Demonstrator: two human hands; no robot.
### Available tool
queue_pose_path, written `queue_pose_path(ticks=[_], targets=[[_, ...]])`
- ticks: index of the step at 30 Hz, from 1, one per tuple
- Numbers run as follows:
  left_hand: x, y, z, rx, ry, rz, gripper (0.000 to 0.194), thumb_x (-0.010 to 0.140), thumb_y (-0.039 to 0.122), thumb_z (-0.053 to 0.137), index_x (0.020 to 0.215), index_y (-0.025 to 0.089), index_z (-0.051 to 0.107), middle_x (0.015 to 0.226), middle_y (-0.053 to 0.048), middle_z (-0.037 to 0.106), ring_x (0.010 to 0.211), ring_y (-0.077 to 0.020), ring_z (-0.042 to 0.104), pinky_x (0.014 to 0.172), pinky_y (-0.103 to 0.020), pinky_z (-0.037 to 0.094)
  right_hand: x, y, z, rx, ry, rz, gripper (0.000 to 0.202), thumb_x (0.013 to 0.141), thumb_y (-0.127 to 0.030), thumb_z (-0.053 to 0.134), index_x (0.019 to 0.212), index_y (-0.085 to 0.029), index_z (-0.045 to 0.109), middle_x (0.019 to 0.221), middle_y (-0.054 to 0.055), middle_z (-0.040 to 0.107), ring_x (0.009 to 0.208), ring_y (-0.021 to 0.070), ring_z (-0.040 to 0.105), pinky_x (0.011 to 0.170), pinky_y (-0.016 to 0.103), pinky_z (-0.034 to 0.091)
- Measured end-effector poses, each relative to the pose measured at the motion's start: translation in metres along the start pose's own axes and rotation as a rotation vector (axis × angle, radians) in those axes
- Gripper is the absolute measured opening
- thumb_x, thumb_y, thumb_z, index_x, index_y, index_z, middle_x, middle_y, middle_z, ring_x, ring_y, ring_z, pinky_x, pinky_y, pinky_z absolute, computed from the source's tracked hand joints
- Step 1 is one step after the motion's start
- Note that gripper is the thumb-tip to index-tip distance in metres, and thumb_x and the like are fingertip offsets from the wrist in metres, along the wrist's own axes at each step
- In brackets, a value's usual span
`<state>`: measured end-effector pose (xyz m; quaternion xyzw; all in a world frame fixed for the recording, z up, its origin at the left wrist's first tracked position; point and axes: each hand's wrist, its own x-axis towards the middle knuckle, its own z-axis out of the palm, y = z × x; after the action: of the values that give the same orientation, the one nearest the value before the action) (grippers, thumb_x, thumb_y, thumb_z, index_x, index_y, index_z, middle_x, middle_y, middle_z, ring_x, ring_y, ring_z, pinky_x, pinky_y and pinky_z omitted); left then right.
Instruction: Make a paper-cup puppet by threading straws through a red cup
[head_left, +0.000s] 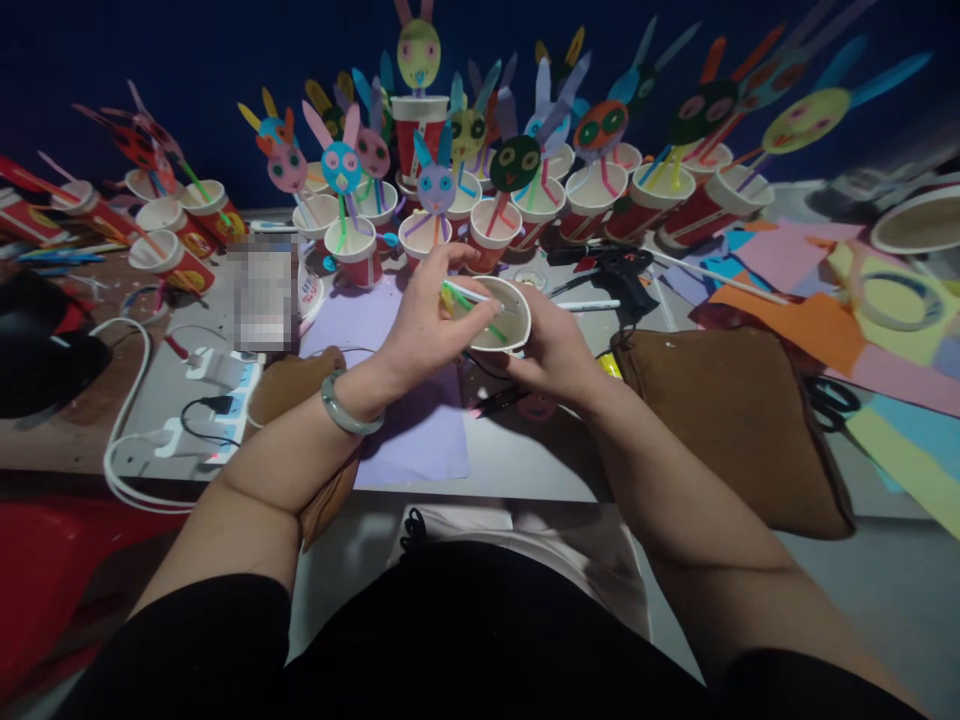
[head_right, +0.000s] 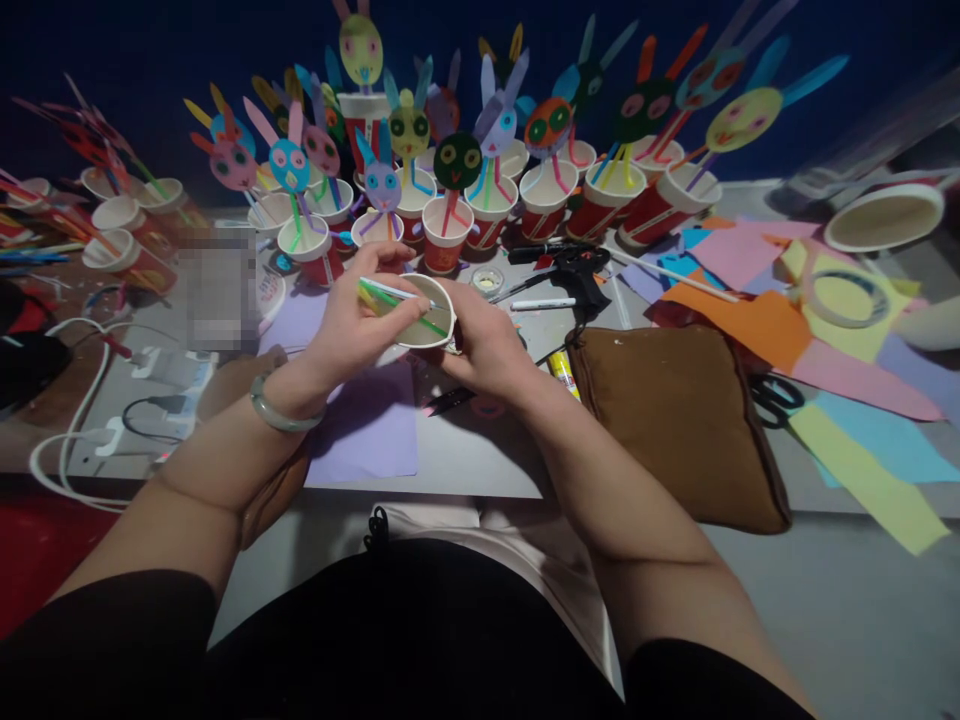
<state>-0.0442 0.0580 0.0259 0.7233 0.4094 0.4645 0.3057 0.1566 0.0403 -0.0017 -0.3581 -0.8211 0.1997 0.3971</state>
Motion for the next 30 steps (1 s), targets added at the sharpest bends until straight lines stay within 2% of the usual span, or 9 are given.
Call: queue_pose_path(ticks=[4, 10, 20, 27, 30], targets=[[0.000, 0.003, -0.001, -0.027, 0.022, 0.010, 0.053, 0.081, 0.058, 0.082, 0.118, 0.026, 0.062, 0.121, -0.009, 0.071, 0.137, -0.0334, 0.059, 0.118, -0.053, 0.044, 0.001, -0.005, 0.000, 0.053, 0.022, 0.026, 0.071, 0.087, -0.059, 0.073, 0.148, -0.025, 0.056, 0.144, 0.014, 0.067, 0.129, 0.0351, 0.065, 0.107, 0.052, 0.055], [-0.003, 0.008, -0.001, -0.038, 0.077, 0.001, 0.052, 0.083, 0.067, 0.076, 0.116, 0.027, 0.065, 0.129, -0.009, 0.069, 0.134, -0.0313, 0.062, 0.117, -0.050, 0.048, 0.001, -0.009, 0.001, 0.098, 0.050, 0.025, 0.070, 0.087, -0.057, 0.075, 0.146, -0.024, 0.058, 0.144, 0.015, 0.067, 0.130, 0.0352, 0.065, 0.109, 0.051, 0.054], [-0.006, 0.004, 0.002, -0.044, 0.070, -0.006, 0.053, 0.086, 0.061, 0.076, 0.124, 0.028, 0.060, 0.132, -0.009, 0.068, 0.129, -0.0283, 0.065, 0.115, -0.048, 0.049, 0.001, -0.009, 0.002, 0.088, 0.059, 0.045, 0.075, 0.083, -0.065, 0.077, 0.144, -0.026, 0.057, 0.140, 0.014, 0.067, 0.125, 0.0353, 0.066, 0.107, 0.053, 0.055], [-0.005, -0.002, 0.004, -0.047, 0.021, 0.044, 0.057, 0.085, 0.060, 0.078, 0.125, 0.025, 0.059, 0.131, -0.010, 0.069, 0.127, -0.0286, 0.065, 0.114, -0.048, 0.050, -0.005, 0.003, 0.009, 0.022, 0.097, 0.039, 0.095, 0.077, -0.073, 0.078, 0.151, -0.027, 0.042, 0.146, 0.015, 0.057, 0.136, 0.0384, 0.058, 0.117, 0.057, 0.048], [-0.004, -0.002, 0.003, -0.018, -0.014, 0.045, 0.056, 0.084, 0.060, 0.078, 0.124, 0.024, 0.060, 0.129, -0.011, 0.070, 0.126, -0.0290, 0.066, 0.113, -0.048, 0.051, -0.007, 0.005, 0.013, 0.016, 0.091, 0.033, 0.094, 0.078, -0.074, 0.076, 0.152, -0.026, 0.041, 0.148, 0.016, 0.055, 0.138, 0.0388, 0.057, 0.118, 0.058, 0.047]])
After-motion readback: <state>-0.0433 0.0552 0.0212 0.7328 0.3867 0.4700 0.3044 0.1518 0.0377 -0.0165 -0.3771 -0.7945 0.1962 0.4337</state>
